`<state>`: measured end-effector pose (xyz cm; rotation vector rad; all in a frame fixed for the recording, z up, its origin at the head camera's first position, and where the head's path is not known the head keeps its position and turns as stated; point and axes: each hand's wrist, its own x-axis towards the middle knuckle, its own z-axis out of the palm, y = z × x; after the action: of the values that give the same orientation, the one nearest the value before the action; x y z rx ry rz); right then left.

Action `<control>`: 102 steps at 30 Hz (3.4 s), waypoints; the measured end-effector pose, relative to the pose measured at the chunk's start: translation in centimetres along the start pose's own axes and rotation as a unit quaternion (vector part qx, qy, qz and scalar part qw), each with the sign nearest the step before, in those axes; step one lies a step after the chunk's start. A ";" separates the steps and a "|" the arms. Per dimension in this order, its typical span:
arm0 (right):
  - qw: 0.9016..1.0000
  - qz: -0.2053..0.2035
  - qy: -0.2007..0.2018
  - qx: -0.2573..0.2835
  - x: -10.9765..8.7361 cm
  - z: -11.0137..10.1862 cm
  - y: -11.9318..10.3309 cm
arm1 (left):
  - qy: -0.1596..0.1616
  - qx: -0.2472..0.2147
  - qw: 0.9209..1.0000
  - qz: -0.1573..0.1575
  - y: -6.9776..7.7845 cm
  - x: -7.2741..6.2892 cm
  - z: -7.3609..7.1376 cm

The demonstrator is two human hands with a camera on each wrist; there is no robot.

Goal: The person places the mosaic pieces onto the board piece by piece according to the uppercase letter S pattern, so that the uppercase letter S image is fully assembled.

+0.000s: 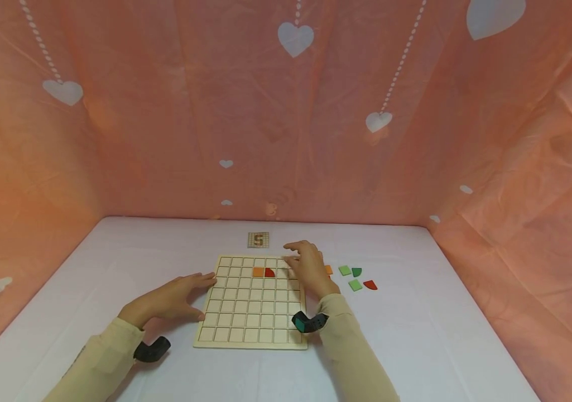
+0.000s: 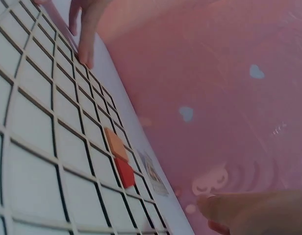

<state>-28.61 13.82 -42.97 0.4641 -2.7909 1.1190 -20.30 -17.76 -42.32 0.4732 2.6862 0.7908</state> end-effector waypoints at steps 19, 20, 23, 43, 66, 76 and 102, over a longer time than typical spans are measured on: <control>0.995 0.068 -0.026 -0.062 0.1 -1.2 3.2 | 0.005 0.013 1.000 0.001 0.0 0.3 0.2; 0.995 0.069 -0.028 -0.068 0.1 -1.1 3.2 | 0.005 0.012 1.000 0.001 0.0 0.3 0.3; 0.994 0.064 -0.026 -0.085 0.0 -1.2 3.3 | 0.005 0.001 1.000 -0.002 -0.1 0.3 0.2; 0.994 0.072 -0.008 -0.087 -0.1 -1.7 3.5 | 0.003 0.001 1.000 0.001 0.1 -0.1 0.1; 0.999 0.024 0.008 0.030 0.4 -1.8 2.4 | 0.002 -0.004 1.000 -0.010 0.1 0.0 -0.1; 0.999 0.003 -0.001 0.049 0.3 -0.4 1.5 | 0.002 -0.006 1.000 -0.005 0.0 -0.1 0.1; 0.990 -0.064 -0.060 0.106 0.4 2.9 -4.2 | -0.004 0.008 1.000 0.004 0.1 0.0 0.0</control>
<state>-27.62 8.87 -42.26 0.7450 -2.7043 1.4087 -20.29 -17.66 -42.23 0.4896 2.6869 0.7675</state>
